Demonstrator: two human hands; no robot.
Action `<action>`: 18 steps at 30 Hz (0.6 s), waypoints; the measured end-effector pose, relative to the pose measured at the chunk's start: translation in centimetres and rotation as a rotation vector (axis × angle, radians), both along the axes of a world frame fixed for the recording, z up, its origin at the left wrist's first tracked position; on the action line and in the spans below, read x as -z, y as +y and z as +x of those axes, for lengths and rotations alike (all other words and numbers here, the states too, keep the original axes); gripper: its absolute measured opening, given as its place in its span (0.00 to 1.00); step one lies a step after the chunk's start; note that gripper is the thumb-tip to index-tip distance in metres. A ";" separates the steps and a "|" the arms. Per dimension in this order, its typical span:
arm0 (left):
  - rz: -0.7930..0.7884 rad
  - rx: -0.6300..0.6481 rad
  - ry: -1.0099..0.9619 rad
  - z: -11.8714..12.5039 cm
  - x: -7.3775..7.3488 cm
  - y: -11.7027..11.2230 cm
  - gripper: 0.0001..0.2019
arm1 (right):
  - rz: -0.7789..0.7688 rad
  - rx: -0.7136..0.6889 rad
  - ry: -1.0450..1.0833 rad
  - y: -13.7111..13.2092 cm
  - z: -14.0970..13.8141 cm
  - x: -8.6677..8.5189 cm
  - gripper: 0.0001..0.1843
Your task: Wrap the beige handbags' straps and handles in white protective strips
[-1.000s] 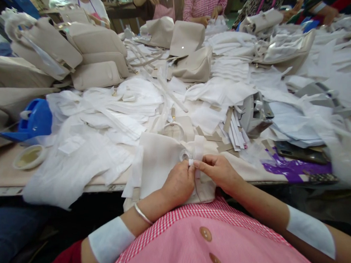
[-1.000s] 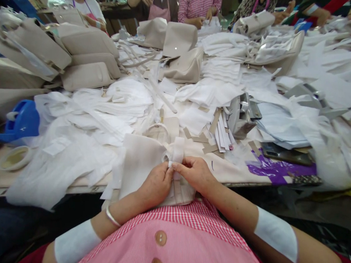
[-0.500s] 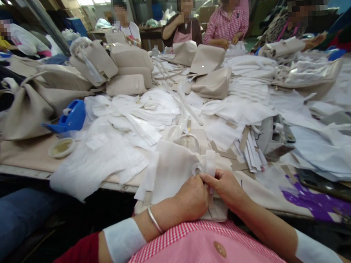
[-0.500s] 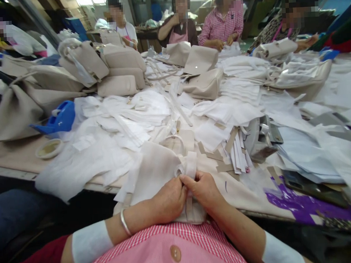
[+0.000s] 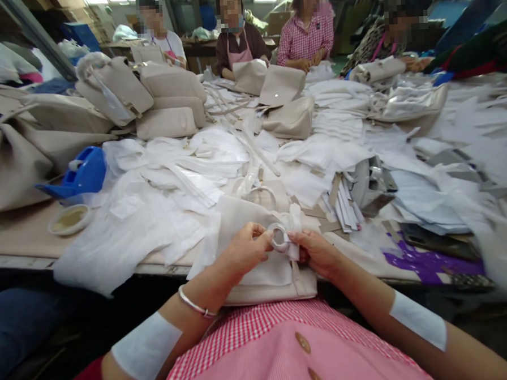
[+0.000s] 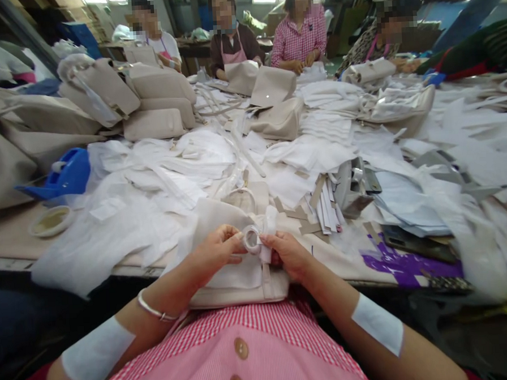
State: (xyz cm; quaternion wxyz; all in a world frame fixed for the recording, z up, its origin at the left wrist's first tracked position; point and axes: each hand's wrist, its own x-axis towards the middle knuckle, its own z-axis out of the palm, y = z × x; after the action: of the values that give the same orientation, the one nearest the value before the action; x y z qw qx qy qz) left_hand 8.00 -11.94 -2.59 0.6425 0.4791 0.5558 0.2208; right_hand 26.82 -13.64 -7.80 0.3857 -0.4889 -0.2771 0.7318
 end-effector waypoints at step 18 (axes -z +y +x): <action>0.026 -0.096 -0.092 0.3 2.9 1.2 0.10 | 0.052 -0.037 -0.044 0.0 -0.9 -2.0 0.20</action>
State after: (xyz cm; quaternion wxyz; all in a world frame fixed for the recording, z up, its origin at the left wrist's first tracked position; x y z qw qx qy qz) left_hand 8.29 -10.74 -5.54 0.6499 0.4497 0.5448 0.2803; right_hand 25.90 -13.68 -5.83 0.3784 -0.4893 -0.3136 0.7205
